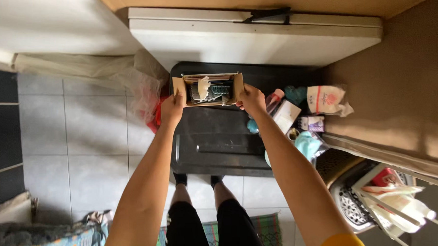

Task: The person assembles a white plastic shelf by inserting white poles into the tray's corner sockets. They then place the assembled shelf on a table near a window and move a cardboard box and other items from a nearby storage unit.

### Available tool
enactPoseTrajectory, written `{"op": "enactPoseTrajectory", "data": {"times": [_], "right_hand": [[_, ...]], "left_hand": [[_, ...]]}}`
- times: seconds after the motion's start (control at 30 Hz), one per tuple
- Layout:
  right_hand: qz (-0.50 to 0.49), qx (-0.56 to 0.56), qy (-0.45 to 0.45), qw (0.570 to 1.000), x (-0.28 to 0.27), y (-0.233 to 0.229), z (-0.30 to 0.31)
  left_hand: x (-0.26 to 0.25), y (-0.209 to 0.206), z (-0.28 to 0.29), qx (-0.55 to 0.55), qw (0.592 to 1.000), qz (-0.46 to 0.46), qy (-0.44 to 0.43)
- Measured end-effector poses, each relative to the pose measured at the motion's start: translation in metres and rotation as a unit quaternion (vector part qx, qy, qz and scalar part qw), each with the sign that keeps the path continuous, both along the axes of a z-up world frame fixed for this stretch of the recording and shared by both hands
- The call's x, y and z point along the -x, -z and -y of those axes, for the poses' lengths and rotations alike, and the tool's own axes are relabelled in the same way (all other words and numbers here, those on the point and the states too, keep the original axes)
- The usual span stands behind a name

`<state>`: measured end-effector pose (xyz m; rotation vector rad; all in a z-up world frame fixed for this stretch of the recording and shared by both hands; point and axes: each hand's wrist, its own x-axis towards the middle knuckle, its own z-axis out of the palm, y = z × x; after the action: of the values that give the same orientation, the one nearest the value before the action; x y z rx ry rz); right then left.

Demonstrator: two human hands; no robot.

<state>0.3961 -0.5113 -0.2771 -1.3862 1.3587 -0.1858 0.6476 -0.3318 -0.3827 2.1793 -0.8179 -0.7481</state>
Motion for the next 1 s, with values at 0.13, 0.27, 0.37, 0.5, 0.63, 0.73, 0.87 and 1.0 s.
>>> {"op": "enactPoseTrajectory", "data": {"times": [0.13, 0.27, 0.37, 0.5, 0.63, 0.73, 0.87, 1.0], "right_hand": [[-0.006, 0.025, 0.048, 0.999, -0.024, 0.017, 0.010], [0.049, 0.032, 0.094, 0.994, -0.045, 0.039, 0.011], [0.018, 0.017, 0.124, 0.992, -0.048, 0.059, 0.007], [0.093, 0.016, 0.168, 0.981, -0.045, 0.080, -0.002], [0.090, 0.027, 0.236, 0.967, -0.039, 0.081, -0.029], [0.155, 0.004, 0.280, 0.947, -0.037, 0.064, -0.059], [0.235, 0.008, 0.303, 0.924, -0.037, 0.005, -0.099], [0.281, 0.032, 0.283, 0.917, -0.022, -0.093, -0.158]], "left_hand": [[-0.018, 0.032, 0.025, 0.051, 0.998, -0.035, -0.024], [-0.036, 0.039, 0.051, 0.054, 0.989, -0.113, -0.071], [-0.036, 0.028, 0.058, 0.053, 0.979, -0.183, -0.073], [-0.040, 0.009, 0.052, 0.022, 0.966, -0.253, -0.057], [-0.032, -0.006, 0.032, 0.147, 0.961, -0.232, -0.029], [-0.018, -0.024, 0.005, 0.144, 0.959, -0.243, -0.019], [0.001, -0.072, -0.021, 0.164, 0.949, -0.269, -0.006], [0.017, -0.154, -0.034, 0.191, 0.928, -0.320, 0.025]]}}
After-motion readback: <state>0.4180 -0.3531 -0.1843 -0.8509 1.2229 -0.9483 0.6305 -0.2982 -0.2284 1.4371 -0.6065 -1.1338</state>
